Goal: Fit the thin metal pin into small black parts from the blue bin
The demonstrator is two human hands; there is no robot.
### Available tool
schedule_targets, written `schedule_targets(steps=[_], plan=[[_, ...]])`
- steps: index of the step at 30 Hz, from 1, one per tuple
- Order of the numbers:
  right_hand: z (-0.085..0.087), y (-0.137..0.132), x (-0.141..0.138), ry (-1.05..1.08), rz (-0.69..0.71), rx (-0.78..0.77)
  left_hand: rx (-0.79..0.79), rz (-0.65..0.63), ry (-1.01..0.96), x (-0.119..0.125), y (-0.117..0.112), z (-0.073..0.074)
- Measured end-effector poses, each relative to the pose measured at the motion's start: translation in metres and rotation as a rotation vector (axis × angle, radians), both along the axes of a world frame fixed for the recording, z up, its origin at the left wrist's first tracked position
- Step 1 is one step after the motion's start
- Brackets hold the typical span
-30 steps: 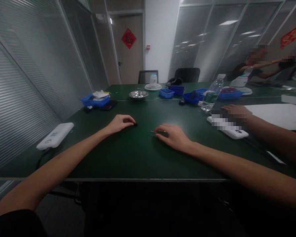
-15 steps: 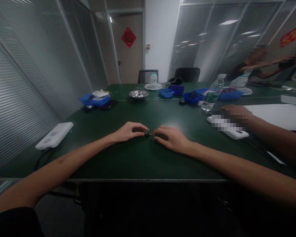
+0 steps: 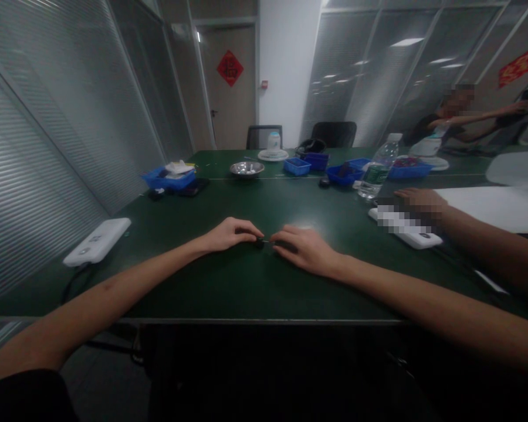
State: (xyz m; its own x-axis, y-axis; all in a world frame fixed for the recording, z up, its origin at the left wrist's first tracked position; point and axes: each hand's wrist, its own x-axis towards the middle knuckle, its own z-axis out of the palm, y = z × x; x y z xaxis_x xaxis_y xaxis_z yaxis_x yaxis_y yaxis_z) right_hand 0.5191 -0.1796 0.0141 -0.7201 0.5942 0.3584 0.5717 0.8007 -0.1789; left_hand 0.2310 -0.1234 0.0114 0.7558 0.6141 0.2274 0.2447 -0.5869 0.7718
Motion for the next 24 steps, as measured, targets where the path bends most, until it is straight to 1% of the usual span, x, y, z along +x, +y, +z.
schedule_targets(steps=[8,17,24], plan=[[0.0004,-0.0022,-0.0033,0.008,0.001,-0.008,0.006,-0.035,-0.032,-0.0005,-0.0011,0.0009],[0.0016,-0.0049,-0.0058,0.046,-0.013,-0.018,-0.064,-0.007,-0.015,0.0009,0.0002,0.0035],[-0.0009,-0.0030,-0.0060,0.013,-0.021,0.004,0.009,-0.044,0.005,0.0020,-0.0020,0.0034]])
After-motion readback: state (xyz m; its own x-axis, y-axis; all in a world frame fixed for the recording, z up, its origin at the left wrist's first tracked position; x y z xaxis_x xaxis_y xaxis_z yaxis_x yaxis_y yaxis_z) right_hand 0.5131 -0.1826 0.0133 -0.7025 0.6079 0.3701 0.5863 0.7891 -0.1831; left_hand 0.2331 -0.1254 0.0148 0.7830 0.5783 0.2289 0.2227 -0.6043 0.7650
